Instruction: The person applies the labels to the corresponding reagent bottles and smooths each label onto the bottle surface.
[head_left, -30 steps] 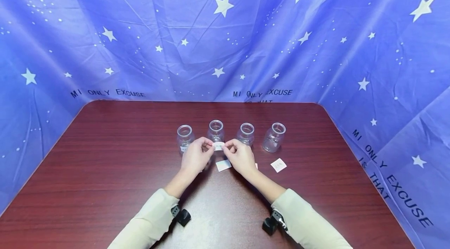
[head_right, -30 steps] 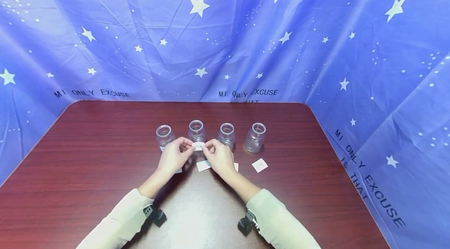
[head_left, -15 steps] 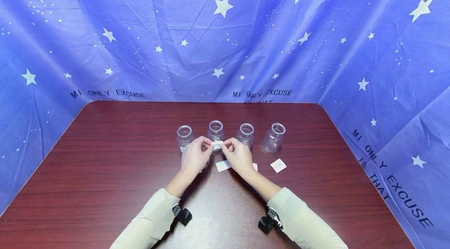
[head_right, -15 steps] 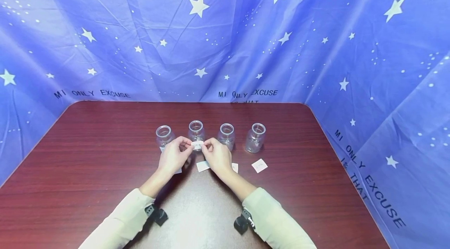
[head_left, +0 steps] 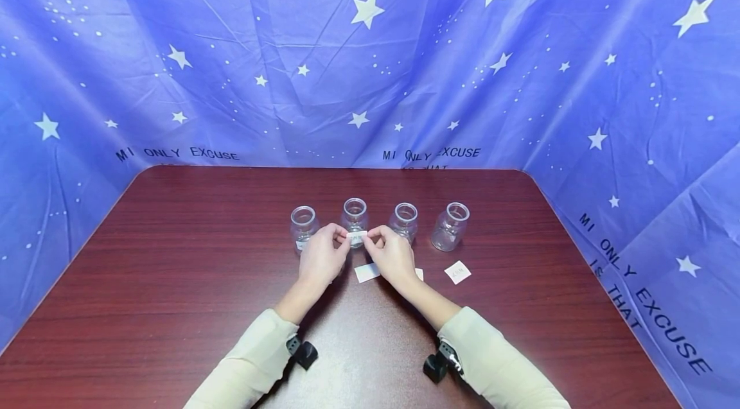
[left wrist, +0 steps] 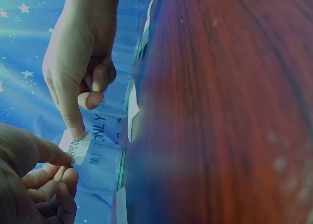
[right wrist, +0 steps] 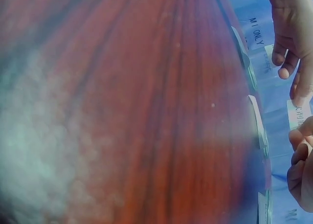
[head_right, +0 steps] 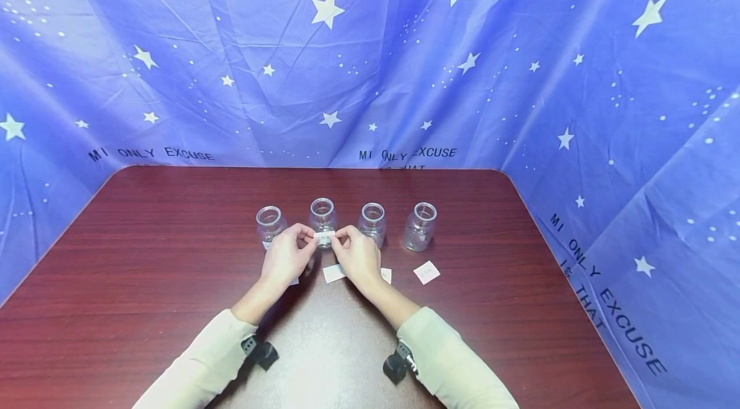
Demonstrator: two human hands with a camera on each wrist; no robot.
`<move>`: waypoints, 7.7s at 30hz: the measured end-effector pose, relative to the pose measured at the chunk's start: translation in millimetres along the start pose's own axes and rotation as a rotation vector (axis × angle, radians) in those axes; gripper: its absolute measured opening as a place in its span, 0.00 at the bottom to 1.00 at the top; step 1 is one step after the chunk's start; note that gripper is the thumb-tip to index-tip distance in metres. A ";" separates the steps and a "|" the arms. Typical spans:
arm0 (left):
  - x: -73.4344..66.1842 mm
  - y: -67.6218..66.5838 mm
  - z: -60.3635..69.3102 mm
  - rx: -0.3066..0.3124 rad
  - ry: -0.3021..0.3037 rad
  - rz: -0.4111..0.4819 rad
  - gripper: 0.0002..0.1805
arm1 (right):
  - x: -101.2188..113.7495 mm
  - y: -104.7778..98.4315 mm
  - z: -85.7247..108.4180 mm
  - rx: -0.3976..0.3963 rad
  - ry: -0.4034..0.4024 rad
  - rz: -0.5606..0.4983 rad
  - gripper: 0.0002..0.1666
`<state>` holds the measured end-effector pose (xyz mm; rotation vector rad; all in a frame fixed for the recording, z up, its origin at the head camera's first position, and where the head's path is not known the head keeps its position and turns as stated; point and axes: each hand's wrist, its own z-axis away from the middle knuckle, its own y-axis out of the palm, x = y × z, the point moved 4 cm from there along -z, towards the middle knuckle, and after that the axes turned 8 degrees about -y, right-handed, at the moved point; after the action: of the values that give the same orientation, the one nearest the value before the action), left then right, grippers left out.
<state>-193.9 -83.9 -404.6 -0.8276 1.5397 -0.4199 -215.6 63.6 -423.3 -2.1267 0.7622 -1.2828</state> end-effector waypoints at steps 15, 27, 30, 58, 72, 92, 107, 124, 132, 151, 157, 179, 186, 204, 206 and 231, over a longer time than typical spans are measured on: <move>1.4 -1.2 0.2 -0.008 0.004 0.009 0.04 | 0.6 0.1 -1.0 0.014 0.002 -0.013 0.09; 1.3 -0.5 2.0 -0.004 0.007 -0.049 0.09 | 0.9 0.1 -1.2 0.001 -0.013 -0.024 0.08; 1.0 -0.3 2.5 0.001 0.010 -0.065 0.12 | 0.4 0.3 -1.1 -0.001 -0.003 -0.018 0.08; 2.7 3.4 -3.9 0.029 -0.013 -0.061 0.21 | -3.6 8.2 -6.9 0.138 0.007 -0.154 0.30; 4.1 1.8 -6.7 0.054 -0.025 -0.061 0.20 | -6.1 8.4 -6.4 0.155 -0.019 -0.202 0.26; 2.9 2.2 -6.5 0.121 -0.012 -0.086 0.24 | -9.2 6.0 -8.8 0.159 -0.009 -0.195 0.32; 4.0 3.3 -6.9 0.118 -0.025 -0.127 0.24 | -9.8 5.2 -6.2 0.193 -0.022 -0.235 0.26; 2.5 6.5 -6.6 0.088 -0.044 -0.222 0.23 | -8.0 10.7 -6.0 0.163 -0.026 -0.197 0.22; 1.5 4.9 -1.5 0.118 -0.007 -0.219 0.22 | -3.9 0.7 -0.8 0.164 -0.025 -0.178 0.21; -26.1 13.6 15.5 0.332 0.105 -0.187 0.10 | -22.9 -46.3 13.6 0.263 -0.128 -0.067 0.05; -35.8 29.5 18.3 0.370 0.168 -0.157 0.11 | -34.2 -53.9 18.2 0.294 -0.136 -0.061 0.03; -52.8 60.0 21.9 0.444 0.287 -0.315 0.14 | -58.2 -73.8 32.9 0.415 -0.217 0.111 0.10; -54.0 67.6 21.3 0.461 0.302 -0.355 0.15 | -60.2 -75.1 34.6 0.463 -0.241 0.153 0.15; -56.3 76.8 19.4 0.485 0.295 -0.436 0.19 | -65.4 -78.2 32.7 0.504 -0.239 0.159 0.13; -55.8 77.1 19.3 0.486 0.297 -0.441 0.18 | -64.7 -78.2 32.4 0.506 -0.252 0.151 0.12; -43.6 67.1 15.3 0.510 0.261 -0.201 0.09 | -69.3 -74.8 31.6 0.437 -0.239 -0.022 0.06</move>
<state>-197.7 -4.6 -422.9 -0.5387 1.4909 -1.0532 -199.7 169.1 -425.8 -1.8848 0.3223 -1.0633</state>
